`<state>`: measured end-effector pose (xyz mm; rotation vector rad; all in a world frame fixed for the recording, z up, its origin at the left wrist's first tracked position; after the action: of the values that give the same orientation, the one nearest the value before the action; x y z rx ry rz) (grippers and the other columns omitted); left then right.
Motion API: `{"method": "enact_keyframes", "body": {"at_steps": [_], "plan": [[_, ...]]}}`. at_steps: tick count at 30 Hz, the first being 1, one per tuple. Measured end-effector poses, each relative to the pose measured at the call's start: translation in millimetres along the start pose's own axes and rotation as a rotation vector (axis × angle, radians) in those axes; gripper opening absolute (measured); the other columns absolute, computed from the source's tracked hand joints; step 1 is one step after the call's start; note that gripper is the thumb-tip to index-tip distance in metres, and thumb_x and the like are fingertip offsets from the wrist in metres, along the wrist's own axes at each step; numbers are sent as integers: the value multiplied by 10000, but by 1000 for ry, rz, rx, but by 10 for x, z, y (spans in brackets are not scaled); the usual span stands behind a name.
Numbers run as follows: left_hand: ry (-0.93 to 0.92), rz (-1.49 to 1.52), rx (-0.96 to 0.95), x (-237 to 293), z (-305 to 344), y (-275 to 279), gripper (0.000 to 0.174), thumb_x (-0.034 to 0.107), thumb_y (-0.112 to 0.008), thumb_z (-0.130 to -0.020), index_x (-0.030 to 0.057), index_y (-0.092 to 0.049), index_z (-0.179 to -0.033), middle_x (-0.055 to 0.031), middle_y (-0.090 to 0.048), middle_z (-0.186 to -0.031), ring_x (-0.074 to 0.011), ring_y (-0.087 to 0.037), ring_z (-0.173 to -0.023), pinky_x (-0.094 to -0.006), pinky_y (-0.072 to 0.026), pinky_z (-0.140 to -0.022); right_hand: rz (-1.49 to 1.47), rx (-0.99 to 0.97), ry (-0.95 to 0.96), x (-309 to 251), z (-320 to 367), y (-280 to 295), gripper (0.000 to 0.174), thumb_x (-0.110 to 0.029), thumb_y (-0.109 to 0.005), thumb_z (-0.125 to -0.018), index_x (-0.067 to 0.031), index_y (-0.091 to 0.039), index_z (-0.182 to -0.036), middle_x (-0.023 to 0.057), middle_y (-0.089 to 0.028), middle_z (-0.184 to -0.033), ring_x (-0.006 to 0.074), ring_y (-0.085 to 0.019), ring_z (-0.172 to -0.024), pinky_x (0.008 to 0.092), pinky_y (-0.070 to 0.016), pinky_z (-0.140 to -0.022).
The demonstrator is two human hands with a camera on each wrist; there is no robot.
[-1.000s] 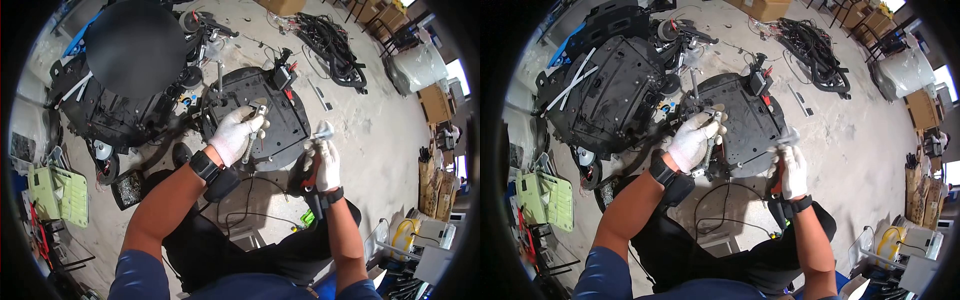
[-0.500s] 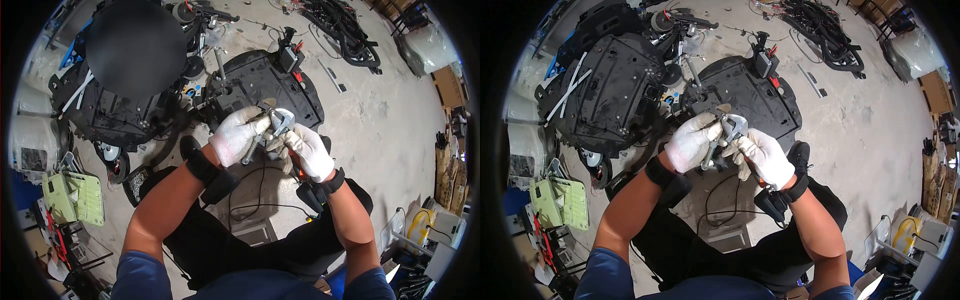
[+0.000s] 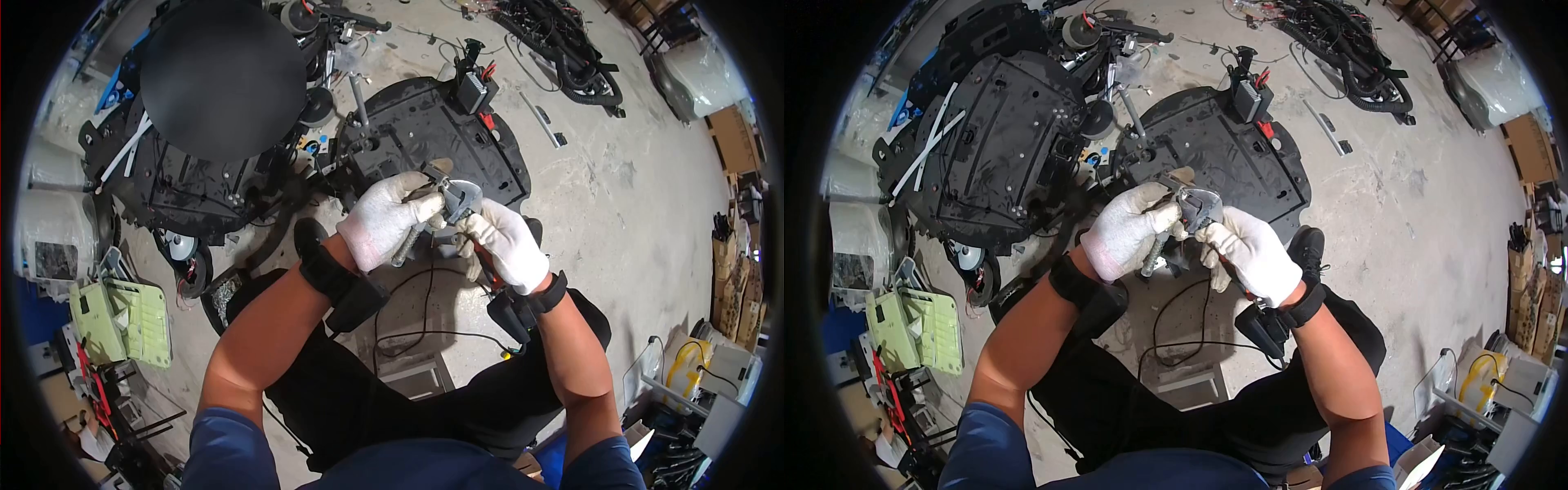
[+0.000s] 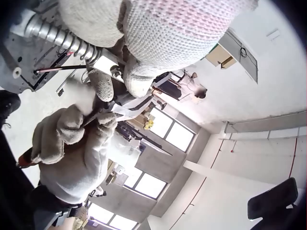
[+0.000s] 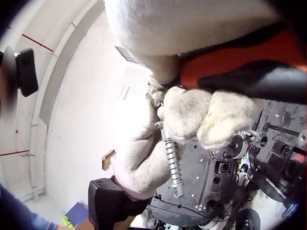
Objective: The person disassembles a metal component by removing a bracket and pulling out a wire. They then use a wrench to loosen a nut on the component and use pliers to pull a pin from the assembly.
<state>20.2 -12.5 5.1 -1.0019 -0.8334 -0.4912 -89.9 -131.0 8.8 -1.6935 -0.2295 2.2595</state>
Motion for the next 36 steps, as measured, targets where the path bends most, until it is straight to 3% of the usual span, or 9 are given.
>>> {"method": "enact_keyframes", "body": {"at_steps": [4, 11, 17, 20, 25, 28, 36], "plan": [[4, -55, -24, 26, -11, -26, 437, 12, -464, -884, -5, -362, -1309, -40, -547, -981, -92, -520, -801, -215, -448, -722, 11, 21, 3, -9, 4, -5, 205, -210, -482, -925, -8, -510, -947, 64, -575, -694, 134, -572, -529, 231, -475, -487], [-7, -99, -33, 27, -33, -43, 428, 25, -459, -885, -3, -375, -1304, -26, -552, -963, -90, -521, -789, -217, -446, -718, -97, 90, 48, 17, -17, -18, 179, -177, -498, -917, -3, -519, -956, 81, -608, -727, 129, -578, -544, 226, -475, -501], [20, -12, -44, 34, -23, -91, 421, 47, -465, -891, 12, -384, -1303, -29, -560, -961, -93, -530, -785, -221, -465, -686, -120, 122, 61, 116, -75, 2, 175, -174, -516, -910, -1, -538, -932, 55, -596, -683, 109, -563, -533, 210, -459, -491], [16, 22, -3, 37, -19, -84, 407, 63, -472, -896, 16, -396, -1293, -34, -565, -964, -93, -535, -770, -220, -472, -675, -93, 87, -19, 112, -65, -6, 181, -180, -520, -909, -4, -539, -943, 51, -598, -701, 105, -561, -537, 208, -451, -479], [10, 32, -55, -52, -64, 0, 386, 74, -475, -897, 23, -411, -1274, -47, -569, -967, -100, -544, -738, -225, -497, -602, -179, 85, 53, 91, -45, -34, 226, -212, -535, -902, -5, -543, -992, 41, -598, -738, 84, -555, -560, 218, -466, -478], [33, -10, -57, -9, -42, -24, 387, 72, -473, -897, 25, -409, -1275, -49, -569, -966, -99, -543, -743, -224, -495, -599, -154, 68, -44, 83, -20, -19, 230, -210, -533, -904, -3, -542, -1003, 37, -597, -735, 82, -550, -556, 218, -473, -487], [12, -1, -55, -70, -69, -3, 402, 82, -474, -900, 28, -394, -1290, -43, -567, -961, -105, -551, -770, -238, -496, -606, -107, 96, -18, 61, -15, -35, 236, -225, -561, -888, -4, -560, -969, 27, -599, -721, 90, -552, -548, 218, -474, -494]]}}
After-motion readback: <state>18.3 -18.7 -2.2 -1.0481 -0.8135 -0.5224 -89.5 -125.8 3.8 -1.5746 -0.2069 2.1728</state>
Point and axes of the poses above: each hand's wrist, its own z-axis away from the middle knuckle, its own y-axis out of the back of the hand, x = y × z, the point moved 4 cm from there along -z, towards the middle knuckle
